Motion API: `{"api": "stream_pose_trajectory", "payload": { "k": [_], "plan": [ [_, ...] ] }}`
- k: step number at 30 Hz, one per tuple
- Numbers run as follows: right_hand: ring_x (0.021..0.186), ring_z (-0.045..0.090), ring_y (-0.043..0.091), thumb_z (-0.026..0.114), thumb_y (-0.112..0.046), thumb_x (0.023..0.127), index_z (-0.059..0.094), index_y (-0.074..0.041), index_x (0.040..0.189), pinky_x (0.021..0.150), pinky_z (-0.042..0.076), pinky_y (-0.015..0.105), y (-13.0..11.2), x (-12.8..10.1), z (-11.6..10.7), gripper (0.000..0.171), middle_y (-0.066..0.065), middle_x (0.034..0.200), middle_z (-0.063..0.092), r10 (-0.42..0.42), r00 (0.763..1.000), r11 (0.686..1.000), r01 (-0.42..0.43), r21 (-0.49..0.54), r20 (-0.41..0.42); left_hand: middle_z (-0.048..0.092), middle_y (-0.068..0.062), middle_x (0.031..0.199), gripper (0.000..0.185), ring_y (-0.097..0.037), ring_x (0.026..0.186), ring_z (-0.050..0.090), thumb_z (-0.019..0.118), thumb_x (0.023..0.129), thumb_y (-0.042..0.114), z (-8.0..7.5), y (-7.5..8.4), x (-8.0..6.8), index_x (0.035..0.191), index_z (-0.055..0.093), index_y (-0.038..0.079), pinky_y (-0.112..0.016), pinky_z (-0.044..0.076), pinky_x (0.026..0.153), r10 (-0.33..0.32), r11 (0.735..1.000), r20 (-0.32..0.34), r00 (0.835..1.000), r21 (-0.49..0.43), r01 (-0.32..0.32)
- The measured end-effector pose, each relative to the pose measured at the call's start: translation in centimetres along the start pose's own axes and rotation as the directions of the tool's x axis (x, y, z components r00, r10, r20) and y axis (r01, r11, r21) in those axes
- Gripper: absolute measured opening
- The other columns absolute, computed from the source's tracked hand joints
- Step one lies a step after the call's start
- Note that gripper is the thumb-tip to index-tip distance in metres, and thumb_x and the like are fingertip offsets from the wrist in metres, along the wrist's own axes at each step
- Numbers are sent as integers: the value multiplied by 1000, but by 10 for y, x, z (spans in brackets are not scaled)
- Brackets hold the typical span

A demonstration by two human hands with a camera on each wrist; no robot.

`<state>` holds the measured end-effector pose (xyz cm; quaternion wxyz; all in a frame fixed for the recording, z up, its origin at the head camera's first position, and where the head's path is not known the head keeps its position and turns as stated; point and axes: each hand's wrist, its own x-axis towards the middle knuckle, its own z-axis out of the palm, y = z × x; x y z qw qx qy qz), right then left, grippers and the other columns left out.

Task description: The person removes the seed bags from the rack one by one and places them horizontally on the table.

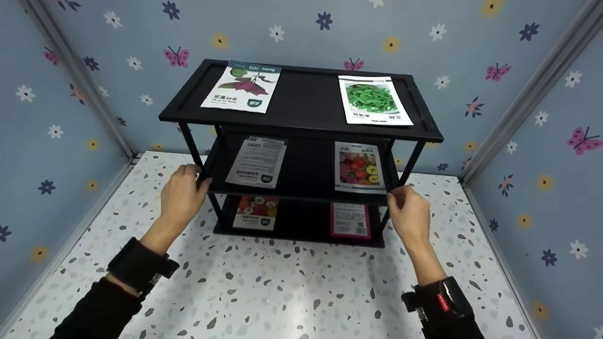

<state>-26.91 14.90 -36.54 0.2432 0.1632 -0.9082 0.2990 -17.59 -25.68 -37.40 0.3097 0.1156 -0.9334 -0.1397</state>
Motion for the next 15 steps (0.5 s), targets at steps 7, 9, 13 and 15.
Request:
{"api": "stream_pose_trajectory", "payload": {
  "k": [7,9,13,15],
  "plan": [
    [63,56,19,62,-9,82,62,-1,84,53,41,15,-40,-12,0,8,9,76,62,-94,988,994,87,67,120,58,-17,93,31,-30,82,57,65,80,17,-20,25,-22,101,57,-5,-38,50,66,148,986,125,981,-96,-136],
    [64,55,18,62,-10,83,61,-1,86,54,42,15,-55,-11,-3,9,8,78,60,-115,980,991,101,92,164,58,-17,93,34,-28,82,58,66,81,18,-30,34,-23,103,56,-5,-36,50,66,179,981,181,967,-112,-161],
    [67,55,17,60,-14,85,61,-1,91,56,44,16,-87,-4,-14,14,8,84,58,-135,957,982,95,160,258,58,-15,99,39,-27,87,57,65,81,22,-54,49,-21,109,55,-4,-33,51,68,209,974,298,931,-148,-171],
    [73,56,18,60,-15,85,60,-1,95,60,46,15,-104,1,-19,17,9,89,58,-154,942,976,98,196,298,57,-15,104,42,-26,91,57,64,82,24,-67,56,-16,112,54,-2,-33,51,71,214,972,353,911,-172,-162]
  ]
}}
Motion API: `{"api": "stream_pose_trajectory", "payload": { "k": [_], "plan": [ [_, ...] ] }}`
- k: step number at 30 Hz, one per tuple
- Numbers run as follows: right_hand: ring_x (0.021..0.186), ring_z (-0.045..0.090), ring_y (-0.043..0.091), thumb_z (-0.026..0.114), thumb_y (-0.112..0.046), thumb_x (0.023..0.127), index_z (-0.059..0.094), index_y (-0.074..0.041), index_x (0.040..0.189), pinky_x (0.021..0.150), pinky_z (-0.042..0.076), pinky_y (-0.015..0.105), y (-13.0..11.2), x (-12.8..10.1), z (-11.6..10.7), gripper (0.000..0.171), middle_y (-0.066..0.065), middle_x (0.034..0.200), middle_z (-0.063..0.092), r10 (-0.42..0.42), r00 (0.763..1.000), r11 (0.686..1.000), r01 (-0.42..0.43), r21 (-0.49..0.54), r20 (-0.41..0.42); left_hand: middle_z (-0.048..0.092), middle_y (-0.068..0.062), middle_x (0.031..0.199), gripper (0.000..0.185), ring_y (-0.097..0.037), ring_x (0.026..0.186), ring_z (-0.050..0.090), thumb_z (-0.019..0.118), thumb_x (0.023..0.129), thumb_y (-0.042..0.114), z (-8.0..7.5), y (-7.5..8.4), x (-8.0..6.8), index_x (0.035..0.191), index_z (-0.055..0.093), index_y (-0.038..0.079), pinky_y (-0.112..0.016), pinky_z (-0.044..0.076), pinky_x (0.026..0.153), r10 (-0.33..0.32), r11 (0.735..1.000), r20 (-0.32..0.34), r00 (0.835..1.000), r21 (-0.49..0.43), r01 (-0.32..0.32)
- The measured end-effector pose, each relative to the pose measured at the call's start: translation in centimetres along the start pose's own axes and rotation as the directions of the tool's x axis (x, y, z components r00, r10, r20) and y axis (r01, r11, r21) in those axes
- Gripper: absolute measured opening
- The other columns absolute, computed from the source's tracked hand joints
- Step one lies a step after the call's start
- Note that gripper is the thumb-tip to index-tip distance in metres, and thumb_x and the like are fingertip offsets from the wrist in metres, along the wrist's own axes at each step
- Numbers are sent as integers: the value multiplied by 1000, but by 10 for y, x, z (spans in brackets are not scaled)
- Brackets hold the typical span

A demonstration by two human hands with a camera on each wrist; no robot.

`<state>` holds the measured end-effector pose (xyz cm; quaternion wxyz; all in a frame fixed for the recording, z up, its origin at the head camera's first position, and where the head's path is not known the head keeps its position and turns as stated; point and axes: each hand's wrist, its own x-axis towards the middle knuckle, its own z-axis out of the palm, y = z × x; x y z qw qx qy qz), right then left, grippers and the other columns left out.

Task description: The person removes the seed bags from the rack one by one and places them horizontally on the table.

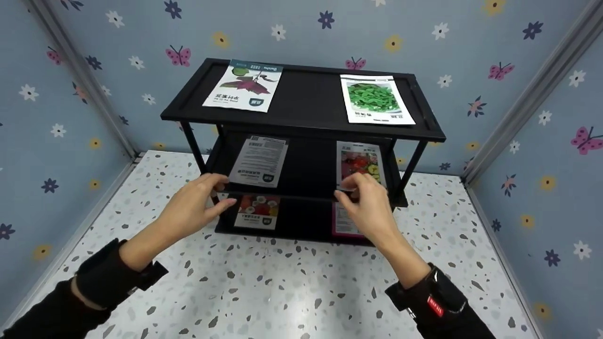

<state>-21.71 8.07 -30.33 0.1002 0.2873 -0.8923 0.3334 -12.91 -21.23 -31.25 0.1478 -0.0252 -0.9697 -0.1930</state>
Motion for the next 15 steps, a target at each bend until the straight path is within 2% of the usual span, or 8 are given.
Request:
{"api": "stream_pose_trajectory", "payload": {
  "k": [4,8,11,15],
  "plan": [
    [81,57,17,61,-18,85,59,-2,99,65,46,13,-35,14,-10,21,7,93,59,-41,997,999,38,39,70,54,-16,111,47,-27,98,54,64,82,26,-27,12,6,117,51,-3,-34,48,80,6,999,87,996,-48,-1],
    [82,56,15,60,-22,85,57,-3,103,68,47,18,-68,34,-20,27,6,95,59,-65,989,996,56,67,130,50,-15,115,52,-25,100,51,62,83,28,-54,23,20,122,47,-2,-32,45,84,-9,998,164,986,-56,18],
    [90,57,18,59,-25,86,54,-3,109,75,48,28,-88,53,-24,33,8,103,58,-46,986,996,32,87,162,47,-15,118,53,-23,103,48,60,85,29,-72,30,36,125,44,-2,-30,42,87,-30,998,201,979,-52,41],
    [102,52,22,59,-28,85,49,-2,117,86,43,37,-108,83,-23,43,11,115,53,27,980,992,-50,116,196,44,-15,122,53,-23,111,42,58,86,29,-90,35,61,126,43,-3,-30,37,94,-64,995,193,979,-61,77]
  ]
}}
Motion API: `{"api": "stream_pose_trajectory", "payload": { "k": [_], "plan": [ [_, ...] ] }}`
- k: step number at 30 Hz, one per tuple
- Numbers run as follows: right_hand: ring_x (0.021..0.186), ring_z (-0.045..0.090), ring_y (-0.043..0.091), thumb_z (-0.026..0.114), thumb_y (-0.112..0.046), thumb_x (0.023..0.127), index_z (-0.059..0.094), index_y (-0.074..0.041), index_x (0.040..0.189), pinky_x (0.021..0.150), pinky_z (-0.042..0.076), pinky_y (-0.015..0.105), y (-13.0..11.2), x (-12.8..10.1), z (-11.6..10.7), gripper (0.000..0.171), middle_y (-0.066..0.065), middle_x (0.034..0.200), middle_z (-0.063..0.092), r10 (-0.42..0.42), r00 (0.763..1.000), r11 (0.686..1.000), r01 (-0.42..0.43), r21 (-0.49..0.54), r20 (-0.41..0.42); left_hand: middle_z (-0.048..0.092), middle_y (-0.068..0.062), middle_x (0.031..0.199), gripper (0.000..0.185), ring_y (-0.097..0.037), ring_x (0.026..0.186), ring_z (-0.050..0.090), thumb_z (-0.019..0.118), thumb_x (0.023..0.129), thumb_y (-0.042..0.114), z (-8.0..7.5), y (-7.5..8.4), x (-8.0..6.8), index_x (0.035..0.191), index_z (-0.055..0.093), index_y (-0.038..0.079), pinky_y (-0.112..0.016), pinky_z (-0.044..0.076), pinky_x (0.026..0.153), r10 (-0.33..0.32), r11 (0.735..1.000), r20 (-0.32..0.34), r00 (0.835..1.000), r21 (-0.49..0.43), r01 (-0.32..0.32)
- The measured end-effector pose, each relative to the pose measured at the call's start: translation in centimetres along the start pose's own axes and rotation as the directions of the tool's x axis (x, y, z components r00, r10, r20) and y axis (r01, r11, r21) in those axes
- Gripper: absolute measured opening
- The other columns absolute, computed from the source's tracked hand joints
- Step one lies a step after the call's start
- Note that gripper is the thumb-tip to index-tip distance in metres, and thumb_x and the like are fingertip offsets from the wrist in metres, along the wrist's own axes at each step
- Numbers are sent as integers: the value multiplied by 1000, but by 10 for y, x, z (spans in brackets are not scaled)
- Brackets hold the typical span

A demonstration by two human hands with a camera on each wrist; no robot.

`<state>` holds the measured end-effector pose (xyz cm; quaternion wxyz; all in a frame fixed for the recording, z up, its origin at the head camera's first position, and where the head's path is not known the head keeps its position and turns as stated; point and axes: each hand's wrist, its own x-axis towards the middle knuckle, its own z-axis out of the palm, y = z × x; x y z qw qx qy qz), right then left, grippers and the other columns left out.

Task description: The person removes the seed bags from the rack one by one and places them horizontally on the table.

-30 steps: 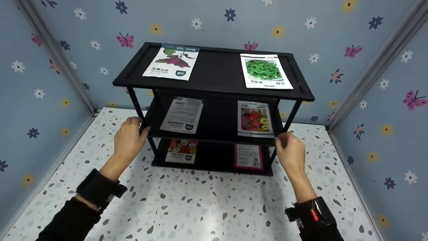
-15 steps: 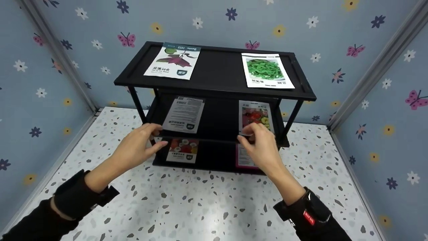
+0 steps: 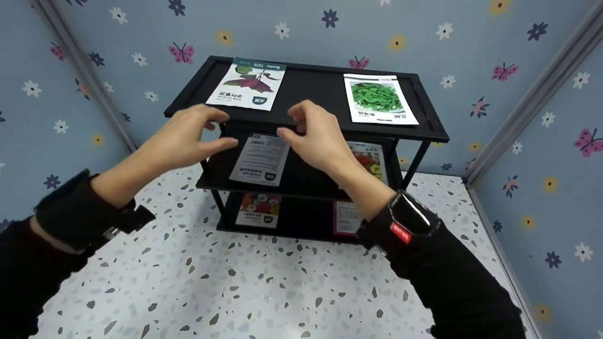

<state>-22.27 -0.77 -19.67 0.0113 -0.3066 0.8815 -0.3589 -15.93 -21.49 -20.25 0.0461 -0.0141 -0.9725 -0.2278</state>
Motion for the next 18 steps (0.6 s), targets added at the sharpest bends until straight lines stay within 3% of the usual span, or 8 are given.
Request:
{"api": "stream_pose_trajectory", "payload": {
  "k": [4,8,12,18],
  "plan": [
    [109,48,23,59,-24,86,43,1,124,89,42,33,-13,30,0,49,15,123,47,107,994,987,-109,118,29,44,-15,120,50,-24,110,41,57,86,30,-12,3,24,121,47,-4,-31,36,93,-48,999,-54,997,-3,48],
    [114,44,25,56,-19,87,34,5,131,88,43,28,-17,56,4,55,19,131,38,201,975,945,-217,245,89,41,-15,119,49,-26,106,41,58,85,33,-15,1,47,116,49,-3,-33,35,91,-162,987,-88,983,-2,162],
    [121,37,25,55,-18,87,22,6,136,90,42,24,-20,76,11,64,18,137,30,282,945,877,-324,355,166,36,-14,127,55,-26,116,35,57,84,35,-16,-4,65,126,44,1,-32,29,99,-300,952,-87,950,-96,292],
    [123,34,25,55,-16,88,21,3,137,92,40,25,-22,96,18,63,12,140,26,366,905,735,-423,529,215,39,-6,131,55,-22,122,30,56,84,34,-20,-7,79,129,41,6,-29,24,102,-425,879,-79,902,-275,390]
  ]
}}
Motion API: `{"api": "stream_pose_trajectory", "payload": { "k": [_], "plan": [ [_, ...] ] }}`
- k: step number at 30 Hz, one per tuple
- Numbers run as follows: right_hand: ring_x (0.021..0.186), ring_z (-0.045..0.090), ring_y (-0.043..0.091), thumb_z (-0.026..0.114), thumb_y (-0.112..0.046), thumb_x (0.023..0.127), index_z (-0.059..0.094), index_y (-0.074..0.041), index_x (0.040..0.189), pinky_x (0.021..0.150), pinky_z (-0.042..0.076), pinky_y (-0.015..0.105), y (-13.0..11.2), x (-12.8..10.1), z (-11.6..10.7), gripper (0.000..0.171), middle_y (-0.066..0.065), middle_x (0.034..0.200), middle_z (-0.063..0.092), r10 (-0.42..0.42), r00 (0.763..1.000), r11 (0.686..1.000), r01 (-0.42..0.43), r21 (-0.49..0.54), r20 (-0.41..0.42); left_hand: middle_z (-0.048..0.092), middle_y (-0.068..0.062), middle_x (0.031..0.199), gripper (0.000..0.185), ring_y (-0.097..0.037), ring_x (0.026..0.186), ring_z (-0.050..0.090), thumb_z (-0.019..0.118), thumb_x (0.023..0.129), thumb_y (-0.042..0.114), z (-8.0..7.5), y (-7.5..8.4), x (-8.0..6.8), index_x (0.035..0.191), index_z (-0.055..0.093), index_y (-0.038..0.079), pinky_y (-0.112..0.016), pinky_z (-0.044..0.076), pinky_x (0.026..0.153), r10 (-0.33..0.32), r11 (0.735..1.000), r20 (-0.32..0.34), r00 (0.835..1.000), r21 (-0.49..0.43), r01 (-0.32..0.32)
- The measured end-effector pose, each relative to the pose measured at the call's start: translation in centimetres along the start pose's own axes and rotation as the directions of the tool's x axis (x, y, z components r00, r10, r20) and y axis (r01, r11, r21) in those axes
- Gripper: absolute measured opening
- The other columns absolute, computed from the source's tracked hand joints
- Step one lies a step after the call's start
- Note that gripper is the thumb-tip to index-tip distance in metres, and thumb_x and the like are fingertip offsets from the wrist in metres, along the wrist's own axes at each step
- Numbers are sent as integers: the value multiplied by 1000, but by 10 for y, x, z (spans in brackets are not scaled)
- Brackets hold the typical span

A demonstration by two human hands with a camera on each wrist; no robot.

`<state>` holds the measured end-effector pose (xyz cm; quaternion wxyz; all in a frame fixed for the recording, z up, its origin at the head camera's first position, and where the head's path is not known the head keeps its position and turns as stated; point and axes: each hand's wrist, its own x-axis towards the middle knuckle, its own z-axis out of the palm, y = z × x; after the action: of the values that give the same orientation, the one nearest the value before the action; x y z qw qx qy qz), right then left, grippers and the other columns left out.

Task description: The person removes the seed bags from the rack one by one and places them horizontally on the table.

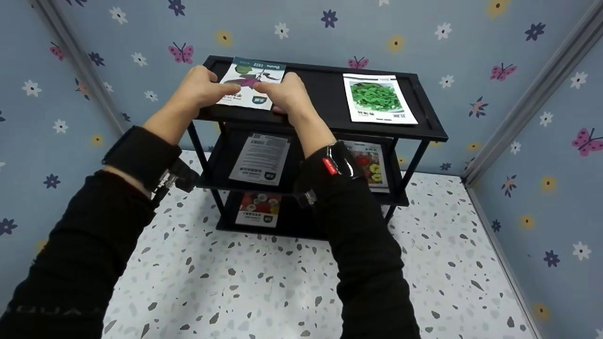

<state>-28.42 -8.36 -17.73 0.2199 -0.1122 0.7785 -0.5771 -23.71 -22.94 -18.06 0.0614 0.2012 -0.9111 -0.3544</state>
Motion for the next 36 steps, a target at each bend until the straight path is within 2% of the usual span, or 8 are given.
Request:
{"api": "stream_pose_trajectory", "payload": {
  "k": [11,16,21,25,27,30,34,36],
  "plan": [
    [114,45,24,58,-12,86,23,-7,137,84,46,29,-2,16,-2,62,18,132,37,124,990,966,-107,235,-59,38,-3,133,53,-13,111,39,54,86,27,-14,0,11,132,37,7,-20,35,87,-140,974,25,990,-178,143],
    [101,50,21,59,-11,85,22,-11,135,72,50,24,-1,19,-8,63,13,121,43,178,982,948,-153,280,-67,33,-3,137,58,-13,117,37,52,87,29,-18,-3,13,137,30,9,-20,35,91,-165,966,49,985,-196,171],
    [69,51,15,61,-1,81,45,0,113,53,47,20,0,19,-16,35,10,92,49,209,975,942,-179,284,-78,40,-3,131,62,-14,104,46,60,84,28,-17,-6,15,136,32,13,-22,45,81,-196,957,45,980,-208,201],
    [56,49,14,64,8,75,56,5,91,49,46,18,2,16,-23,19,10,94,49,200,975,952,-170,256,-96,40,-5,130,73,-12,93,49,68,77,19,-16,-12,15,138,28,12,-18,49,66,-203,948,62,977,-236,212],
    [57,50,13,66,10,72,58,6,87,51,47,18,3,13,-27,18,10,102,48,191,977,954,-163,250,-91,41,-6,128,76,-12,90,50,70,75,13,-17,-15,14,138,27,11,-18,50,63,-198,933,95,976,-288,217],
    [61,52,14,68,9,71,60,5,87,54,48,18,7,6,-33,18,11,105,50,163,985,954,-144,263,-53,49,-7,115,62,-12,79,54,70,73,7,-17,-18,8,128,41,4,-19,51,62,-171,895,141,975,-393,214],
    [59,52,15,66,6,74,59,5,90,55,47,19,15,-5,-40,17,11,88,58,94,995,945,-96,314,22,58,-8,94,36,-14,66,57,70,73,5,-16,-23,-7,106,56,-1,-22,52,61,-103,841,165,981,-511,174],
    [57,52,15,66,5,75,59,5,90,54,47,19,21,-12,-44,17,11,81,60,46,998,940,-60,335,48,59,-9,93,35,-14,65,58,70,74,6,-16,-25,-15,106,58,-1,-23,52,61,-65,816,170,983,-558,151]
  ]
}}
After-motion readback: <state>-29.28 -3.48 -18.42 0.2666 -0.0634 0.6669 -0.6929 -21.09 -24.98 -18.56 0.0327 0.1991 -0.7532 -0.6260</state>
